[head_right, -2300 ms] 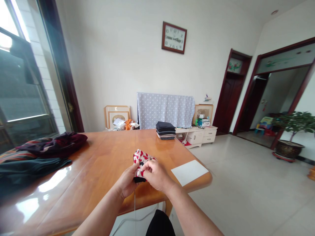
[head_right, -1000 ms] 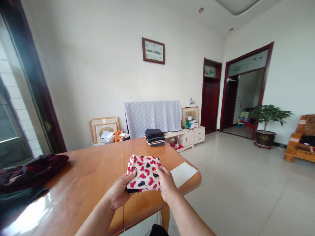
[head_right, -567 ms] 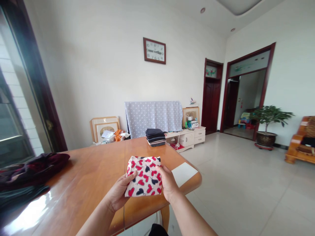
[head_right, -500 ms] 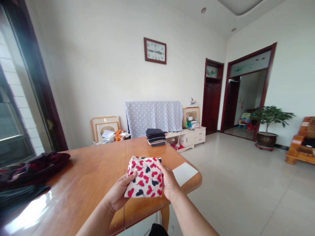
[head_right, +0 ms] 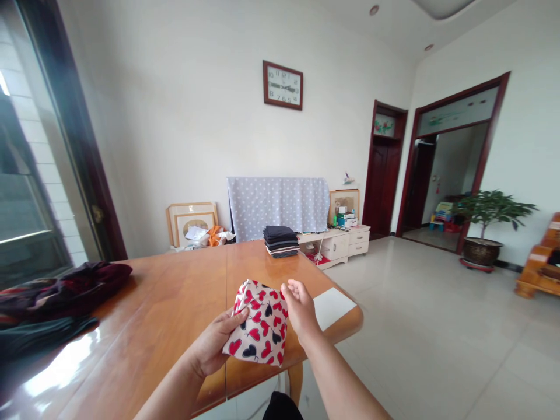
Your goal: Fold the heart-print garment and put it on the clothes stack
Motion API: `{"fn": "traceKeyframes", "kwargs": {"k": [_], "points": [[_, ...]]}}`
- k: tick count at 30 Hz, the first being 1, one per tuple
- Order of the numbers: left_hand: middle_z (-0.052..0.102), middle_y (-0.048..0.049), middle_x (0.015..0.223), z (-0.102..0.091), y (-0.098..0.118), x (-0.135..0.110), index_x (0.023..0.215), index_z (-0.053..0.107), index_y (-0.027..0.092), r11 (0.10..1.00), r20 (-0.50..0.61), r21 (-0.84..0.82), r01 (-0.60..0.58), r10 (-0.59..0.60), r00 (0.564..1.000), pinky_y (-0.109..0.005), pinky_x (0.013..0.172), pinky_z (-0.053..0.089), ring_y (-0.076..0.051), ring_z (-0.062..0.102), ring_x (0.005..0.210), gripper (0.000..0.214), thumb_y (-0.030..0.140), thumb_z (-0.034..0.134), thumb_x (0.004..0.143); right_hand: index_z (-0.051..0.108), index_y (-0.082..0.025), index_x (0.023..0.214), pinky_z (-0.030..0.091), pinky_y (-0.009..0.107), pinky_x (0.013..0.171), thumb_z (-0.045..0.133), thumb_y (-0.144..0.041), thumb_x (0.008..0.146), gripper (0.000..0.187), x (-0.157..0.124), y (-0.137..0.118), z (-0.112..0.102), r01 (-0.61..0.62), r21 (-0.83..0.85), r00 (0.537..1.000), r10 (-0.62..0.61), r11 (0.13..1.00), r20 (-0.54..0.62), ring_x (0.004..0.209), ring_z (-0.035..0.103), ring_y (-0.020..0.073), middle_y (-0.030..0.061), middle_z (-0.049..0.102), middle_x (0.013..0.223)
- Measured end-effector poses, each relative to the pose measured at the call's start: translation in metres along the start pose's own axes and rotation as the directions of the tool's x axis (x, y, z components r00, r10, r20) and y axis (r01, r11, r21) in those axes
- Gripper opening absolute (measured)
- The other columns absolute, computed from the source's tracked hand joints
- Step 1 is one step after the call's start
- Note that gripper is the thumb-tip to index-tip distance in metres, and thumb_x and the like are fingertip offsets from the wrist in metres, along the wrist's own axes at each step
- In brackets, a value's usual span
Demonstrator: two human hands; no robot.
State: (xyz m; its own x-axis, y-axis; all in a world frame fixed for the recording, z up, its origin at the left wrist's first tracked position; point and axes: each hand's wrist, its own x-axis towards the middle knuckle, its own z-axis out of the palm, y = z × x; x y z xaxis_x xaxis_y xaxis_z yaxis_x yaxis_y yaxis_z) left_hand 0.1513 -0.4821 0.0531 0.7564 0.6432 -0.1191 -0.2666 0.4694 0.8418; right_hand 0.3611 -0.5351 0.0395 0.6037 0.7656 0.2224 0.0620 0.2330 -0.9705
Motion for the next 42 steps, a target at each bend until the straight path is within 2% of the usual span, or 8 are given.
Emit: {"fn": "traceKeyframes", "kwargs": {"k": [7,10,16,19,23,28,34,42], "points": [[0.074,-0.022,0.115,0.013,0.001,-0.009,0.118,0.07,0.011,0.997,0.076,0.078,-0.02,0.014,0.997,-0.044,0.087,0.059,-0.032,0.075,0.093,0.041,0.031,0.078,0.083,0.072,-0.024,0.117,0.043,0.041,0.109,0.063,-0.052,0.09,0.04,-0.004,-0.048,0.005,0.343,-0.243,0.896,-0.238,0.907,0.374,0.122,0.06,0.0252,0.0074,0.069,0.126],[0.074,-0.0222,0.114,0.015,0.0,-0.011,0.114,0.072,0.01,0.996,0.093,0.086,0.006,-0.014,0.996,-0.043,0.086,0.059,-0.032,0.075,0.09,0.04,0.033,0.079,0.082,0.074,-0.021,0.103,0.049,0.036,0.097,0.063,-0.049,0.09,0.032,-0.006,-0.057,0.007,0.338,-0.214,0.871,-0.219,0.916,0.44,0.105,0.065,0.0231,0.005,0.073,0.109],[0.074,-0.0213,0.115,0.015,0.002,-0.015,0.109,0.075,0.011,0.995,0.129,0.095,0.031,-0.043,0.991,-0.041,0.087,0.058,-0.032,0.075,0.092,0.036,0.032,0.081,0.08,0.062,-0.019,0.079,0.047,0.025,0.069,0.057,-0.053,0.092,0.037,-0.007,-0.052,0.009,0.228,-0.174,0.907,-0.144,0.958,0.396,0.071,0.057,0.0146,-0.0015,0.065,0.075],[0.073,-0.022,0.118,0.014,0.003,-0.017,0.109,0.075,0.011,0.994,0.149,0.105,0.043,-0.058,0.987,-0.041,0.09,0.057,-0.032,0.075,0.094,0.035,0.032,0.08,0.082,0.065,-0.02,0.088,0.051,0.027,0.077,0.059,-0.047,0.092,0.027,-0.009,-0.059,0.007,0.266,-0.168,0.878,-0.167,0.949,0.448,0.081,0.061,0.0164,0.0004,0.069,0.087],[0.072,-0.0228,0.118,0.012,0.004,-0.018,0.11,0.074,0.011,0.992,0.166,0.118,0.052,-0.072,0.984,-0.044,0.094,0.056,-0.033,0.074,0.1,0.035,0.03,0.079,0.082,0.068,-0.025,0.116,0.041,0.038,0.111,0.064,-0.028,0.086,0.03,-0.01,-0.08,-0.001,0.392,-0.187,0.768,-0.209,0.901,0.606,0.124,0.057,0.022,0.0046,0.064,0.131],[0.073,-0.0221,0.118,0.015,0.003,-0.02,0.11,0.074,0.012,0.989,0.192,0.132,0.062,-0.086,0.978,-0.043,0.095,0.055,-0.033,0.074,0.099,0.035,0.032,0.08,0.081,0.075,-0.028,0.106,0.034,0.046,0.117,0.07,-0.028,0.084,0.023,-0.005,-0.096,-0.011,0.521,-0.294,0.659,-0.159,0.802,0.735,0.139,0.048,0.027,0.0059,0.052,0.149],[0.074,-0.0207,0.116,0.017,0.003,-0.022,0.111,0.075,0.012,0.98,0.215,0.182,0.076,-0.115,0.97,-0.043,0.095,0.055,-0.034,0.074,0.099,0.036,0.033,0.08,0.081,0.075,-0.023,0.087,0.046,0.041,0.105,0.068,-0.029,0.086,0.01,0.002,-0.096,-0.015,0.56,-0.317,0.596,-0.106,0.765,0.796,0.124,0.059,0.0259,0.0062,0.058,0.141],[0.074,-0.0207,0.115,0.004,-0.004,-0.014,0.115,0.072,0.01,0.967,0.304,0.237,0.095,-0.167,0.938,-0.041,0.096,0.053,-0.029,0.073,0.099,0.039,0.033,0.078,0.084,0.061,-0.017,0.063,0.047,0.029,0.094,0.062,-0.028,0.087,0.027,0.008,-0.097,-0.008,0.543,-0.377,0.541,0.031,0.75,0.841,0.104,0.063,0.019,0.0063,0.068,0.113]]}}
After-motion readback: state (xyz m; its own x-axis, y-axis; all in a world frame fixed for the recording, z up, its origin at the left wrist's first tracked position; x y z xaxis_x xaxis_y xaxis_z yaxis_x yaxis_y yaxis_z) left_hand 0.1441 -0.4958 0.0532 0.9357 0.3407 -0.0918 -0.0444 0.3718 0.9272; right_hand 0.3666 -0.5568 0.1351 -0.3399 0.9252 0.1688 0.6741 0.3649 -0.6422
